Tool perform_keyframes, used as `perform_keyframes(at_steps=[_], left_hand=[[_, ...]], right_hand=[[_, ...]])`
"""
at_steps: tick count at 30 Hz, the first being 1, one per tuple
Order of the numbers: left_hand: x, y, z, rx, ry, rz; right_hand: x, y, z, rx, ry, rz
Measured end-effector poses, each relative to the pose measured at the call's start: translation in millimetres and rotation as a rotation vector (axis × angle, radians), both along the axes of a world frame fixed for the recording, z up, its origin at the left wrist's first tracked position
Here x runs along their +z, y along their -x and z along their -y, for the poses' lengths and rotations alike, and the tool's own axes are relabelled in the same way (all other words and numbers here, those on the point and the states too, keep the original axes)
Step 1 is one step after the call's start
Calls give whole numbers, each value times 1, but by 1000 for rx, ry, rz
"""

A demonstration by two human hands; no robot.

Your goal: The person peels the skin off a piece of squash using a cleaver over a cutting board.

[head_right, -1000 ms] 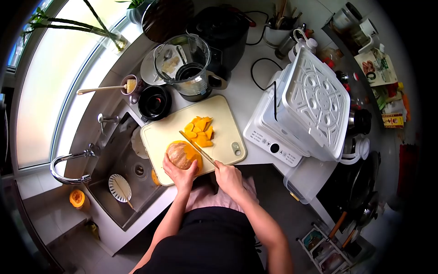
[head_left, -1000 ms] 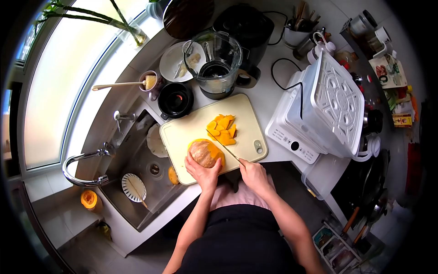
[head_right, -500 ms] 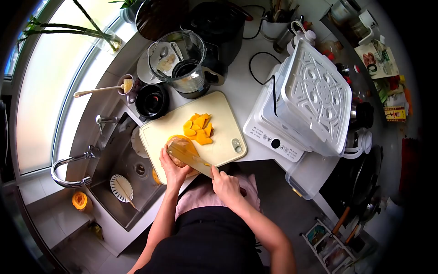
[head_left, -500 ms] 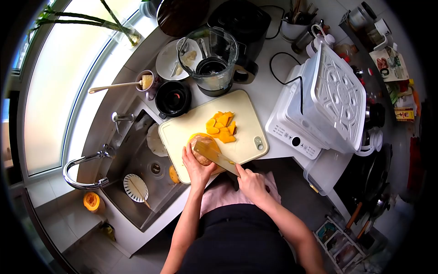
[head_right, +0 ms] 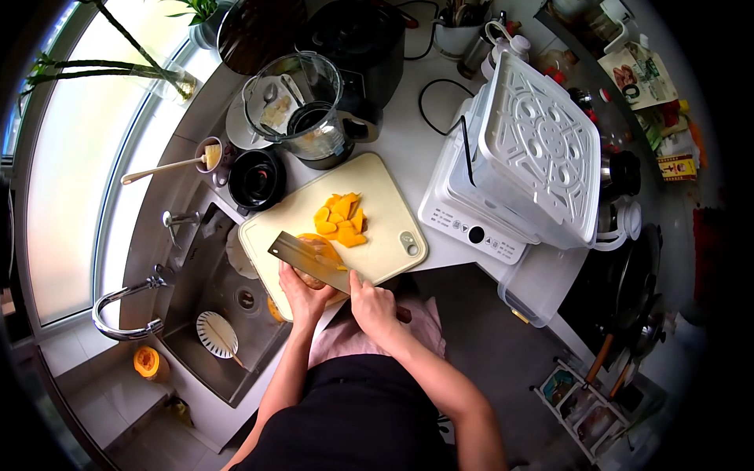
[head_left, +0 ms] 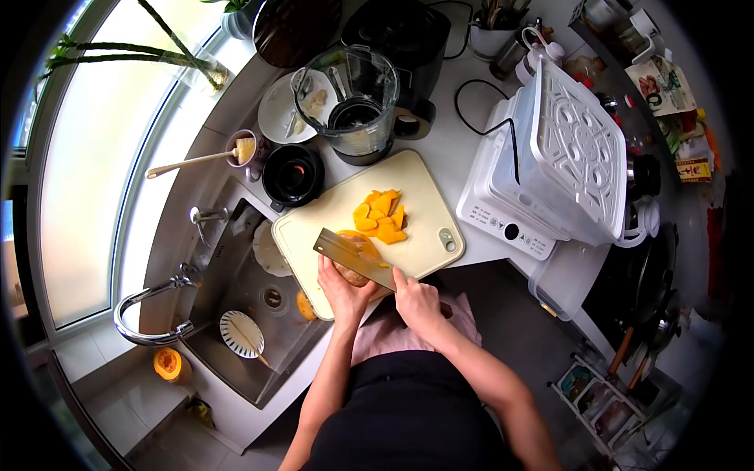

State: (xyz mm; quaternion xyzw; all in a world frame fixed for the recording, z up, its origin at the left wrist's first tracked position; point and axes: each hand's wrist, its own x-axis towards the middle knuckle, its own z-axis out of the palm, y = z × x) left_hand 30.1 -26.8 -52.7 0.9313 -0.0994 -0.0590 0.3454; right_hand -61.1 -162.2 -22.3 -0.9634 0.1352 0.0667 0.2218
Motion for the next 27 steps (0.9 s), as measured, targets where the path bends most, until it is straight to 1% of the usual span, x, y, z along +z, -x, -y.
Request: perform_keyframes(at_steps=[6, 8, 10, 12, 14, 16, 18, 21, 24, 27], left_hand=[[4, 2, 2, 14, 7, -37], [6, 1, 1, 17, 11, -42], [7, 0, 1, 1, -2, -47], [6, 0, 2, 6, 10, -39], [5, 2, 1, 8, 17, -33], [5, 0, 1, 11, -7, -35], [8, -1, -1, -4, -9, -37], [5, 0, 0, -6, -16, -27], [3, 1, 0, -6, -20, -8], [6, -3, 0, -11, -13, -20]], right_hand=[[-5, -22, -13, -34, 60, 13], [-3, -16, -13, -35, 73, 30], [-1, -8, -10, -40, 80, -63], [-12, -13, -10, -39, 87, -46], [-15, -30, -19, -79, 27, 39], [-3, -32, -20, -92, 5, -2], [0, -24, -13, -48, 72, -46], [-10, -33, -16, -47, 77, 5], [-7, -47, -25, -46, 82, -26], [-4, -36, -18, -59, 83, -41]])
